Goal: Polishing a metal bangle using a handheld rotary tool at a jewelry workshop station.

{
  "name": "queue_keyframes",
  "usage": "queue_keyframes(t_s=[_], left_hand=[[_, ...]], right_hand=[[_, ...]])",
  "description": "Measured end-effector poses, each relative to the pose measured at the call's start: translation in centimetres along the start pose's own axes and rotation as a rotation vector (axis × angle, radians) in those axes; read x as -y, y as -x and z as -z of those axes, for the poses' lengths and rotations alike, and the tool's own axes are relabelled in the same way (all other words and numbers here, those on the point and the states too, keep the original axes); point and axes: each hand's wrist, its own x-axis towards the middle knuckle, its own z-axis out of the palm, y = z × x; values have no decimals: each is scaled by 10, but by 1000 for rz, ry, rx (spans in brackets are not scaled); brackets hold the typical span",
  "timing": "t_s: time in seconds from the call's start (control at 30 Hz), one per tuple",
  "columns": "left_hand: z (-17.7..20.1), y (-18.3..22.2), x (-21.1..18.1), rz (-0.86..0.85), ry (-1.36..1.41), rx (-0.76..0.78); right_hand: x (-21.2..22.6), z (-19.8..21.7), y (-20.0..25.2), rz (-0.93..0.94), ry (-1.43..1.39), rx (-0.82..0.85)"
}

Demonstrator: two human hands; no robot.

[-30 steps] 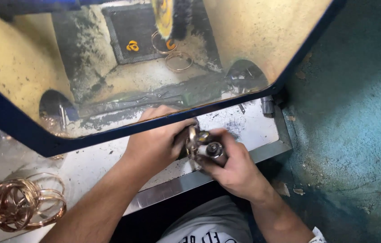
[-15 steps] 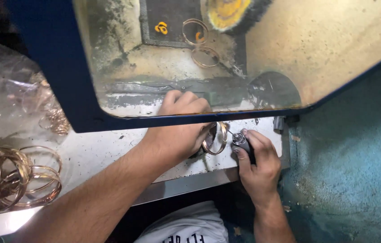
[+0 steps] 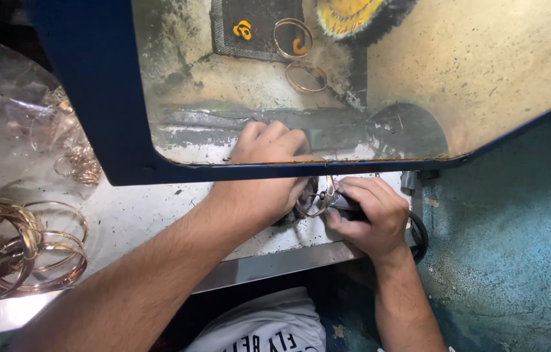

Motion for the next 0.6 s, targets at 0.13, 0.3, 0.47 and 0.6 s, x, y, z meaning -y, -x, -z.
queue_keyframes(t_s=[0.13,0.3,0.47,0.6], left_hand=[[-3,1,1,1,-21,-24],[-7,1,3,3,-27,-27],[-13,2,6,-4,-44,-28],[-7,2,3,17,-27,8]], right_hand=[[0,0,0,-5,-16,5],[-1,-4,3,-13,-8,-18],[-1,-2,1,-4,-12,-13],[-5,-2,3,19,-29,-79]])
